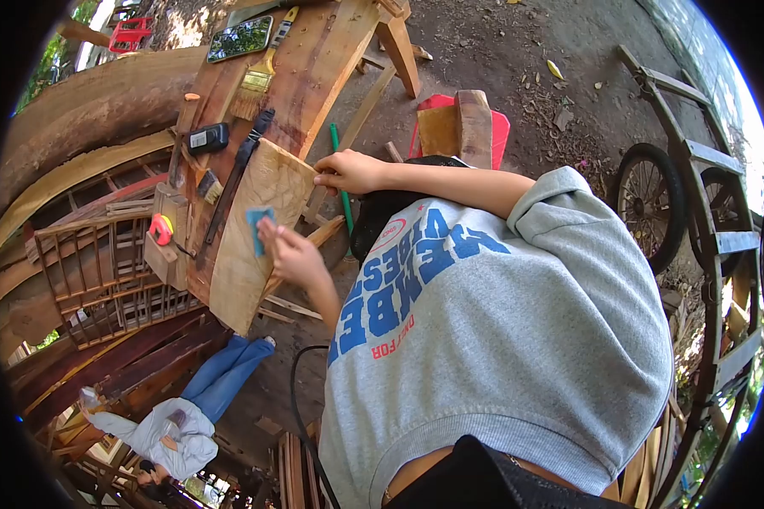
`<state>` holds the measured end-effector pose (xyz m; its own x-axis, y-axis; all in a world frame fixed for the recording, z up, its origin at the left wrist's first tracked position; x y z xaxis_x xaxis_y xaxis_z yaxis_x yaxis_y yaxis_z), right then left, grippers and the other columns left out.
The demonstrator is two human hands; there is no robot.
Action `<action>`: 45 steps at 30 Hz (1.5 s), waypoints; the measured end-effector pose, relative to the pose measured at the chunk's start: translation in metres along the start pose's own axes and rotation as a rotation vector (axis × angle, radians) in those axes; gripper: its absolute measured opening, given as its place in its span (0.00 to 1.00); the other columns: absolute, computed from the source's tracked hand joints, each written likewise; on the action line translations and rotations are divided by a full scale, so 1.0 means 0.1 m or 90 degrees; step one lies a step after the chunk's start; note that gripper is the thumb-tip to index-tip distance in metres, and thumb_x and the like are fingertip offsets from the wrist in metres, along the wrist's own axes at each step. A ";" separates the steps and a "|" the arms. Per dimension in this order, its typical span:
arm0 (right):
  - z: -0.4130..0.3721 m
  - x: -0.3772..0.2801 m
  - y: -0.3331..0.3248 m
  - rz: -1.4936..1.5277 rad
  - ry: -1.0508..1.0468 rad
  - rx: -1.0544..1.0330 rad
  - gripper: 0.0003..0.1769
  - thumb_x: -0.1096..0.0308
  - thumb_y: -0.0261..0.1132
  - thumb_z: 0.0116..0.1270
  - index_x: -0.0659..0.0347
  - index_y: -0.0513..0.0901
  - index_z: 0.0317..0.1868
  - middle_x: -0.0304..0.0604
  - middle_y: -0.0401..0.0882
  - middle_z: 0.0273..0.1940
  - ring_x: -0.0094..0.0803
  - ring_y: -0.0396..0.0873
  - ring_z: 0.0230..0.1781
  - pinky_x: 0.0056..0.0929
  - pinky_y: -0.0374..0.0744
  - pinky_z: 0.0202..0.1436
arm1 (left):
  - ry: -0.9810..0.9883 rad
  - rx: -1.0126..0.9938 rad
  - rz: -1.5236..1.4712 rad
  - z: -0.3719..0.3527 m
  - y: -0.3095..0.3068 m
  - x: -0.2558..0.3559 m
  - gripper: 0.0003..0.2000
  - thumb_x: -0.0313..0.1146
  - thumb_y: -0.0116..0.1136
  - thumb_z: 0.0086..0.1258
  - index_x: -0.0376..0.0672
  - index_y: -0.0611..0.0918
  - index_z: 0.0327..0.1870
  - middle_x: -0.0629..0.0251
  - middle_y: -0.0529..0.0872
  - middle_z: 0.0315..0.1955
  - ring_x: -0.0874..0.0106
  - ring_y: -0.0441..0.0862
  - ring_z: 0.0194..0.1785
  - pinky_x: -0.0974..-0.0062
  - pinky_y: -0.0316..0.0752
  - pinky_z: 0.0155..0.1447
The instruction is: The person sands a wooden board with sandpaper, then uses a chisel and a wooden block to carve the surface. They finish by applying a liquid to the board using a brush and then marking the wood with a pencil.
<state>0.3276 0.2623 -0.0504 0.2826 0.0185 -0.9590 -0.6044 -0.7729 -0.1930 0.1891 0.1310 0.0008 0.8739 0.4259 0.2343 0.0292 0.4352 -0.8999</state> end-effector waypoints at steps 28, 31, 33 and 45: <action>-0.12 -0.11 -0.10 -0.022 0.030 0.010 0.21 0.51 0.56 0.68 0.58 0.82 0.49 0.44 0.85 0.35 0.41 0.82 0.40 0.35 0.77 0.46 | -0.071 0.256 -0.069 1.34 -0.39 -1.25 0.12 0.33 0.49 0.73 0.30 0.80 0.41 0.47 0.84 0.31 0.52 0.80 0.30 0.63 0.73 0.36; -0.11 -0.07 -0.09 -0.031 0.021 0.023 0.21 0.51 0.55 0.68 0.58 0.82 0.49 0.47 0.85 0.37 0.43 0.82 0.42 0.36 0.77 0.48 | 0.039 0.074 -0.055 1.87 0.18 -1.48 0.12 0.32 0.51 0.69 0.31 0.81 0.44 0.48 0.84 0.40 0.54 0.82 0.41 0.64 0.74 0.47; -0.16 -0.12 -0.12 -0.028 0.025 0.028 0.21 0.52 0.55 0.68 0.58 0.82 0.49 0.47 0.85 0.37 0.43 0.82 0.42 0.36 0.77 0.48 | 0.024 0.071 0.014 2.09 0.35 -1.37 0.15 0.36 0.53 0.68 0.34 0.80 0.49 0.50 0.83 0.44 0.55 0.80 0.47 0.63 0.73 0.52; -0.42 -0.01 -0.36 -0.043 0.076 0.136 0.19 0.54 0.55 0.67 0.57 0.83 0.47 0.46 0.85 0.39 0.43 0.82 0.41 0.37 0.78 0.49 | 0.458 -0.121 -0.127 2.78 0.97 1.34 0.15 0.42 0.52 0.69 0.48 0.80 0.52 0.59 0.77 0.54 0.61 0.76 0.57 0.65 0.69 0.61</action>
<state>0.3804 0.2638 -0.0335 0.4059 -0.0187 -0.9137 -0.7211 -0.6207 -0.3077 0.1743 0.4507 0.0475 0.9421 -0.2945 0.1604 0.2450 0.2778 -0.9289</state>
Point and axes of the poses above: each hand's wrist, its own z-axis towards the middle knuckle, its own y-axis out of the palm, x = y × z, the point moved 2 cm from there along z, towards the middle knuckle
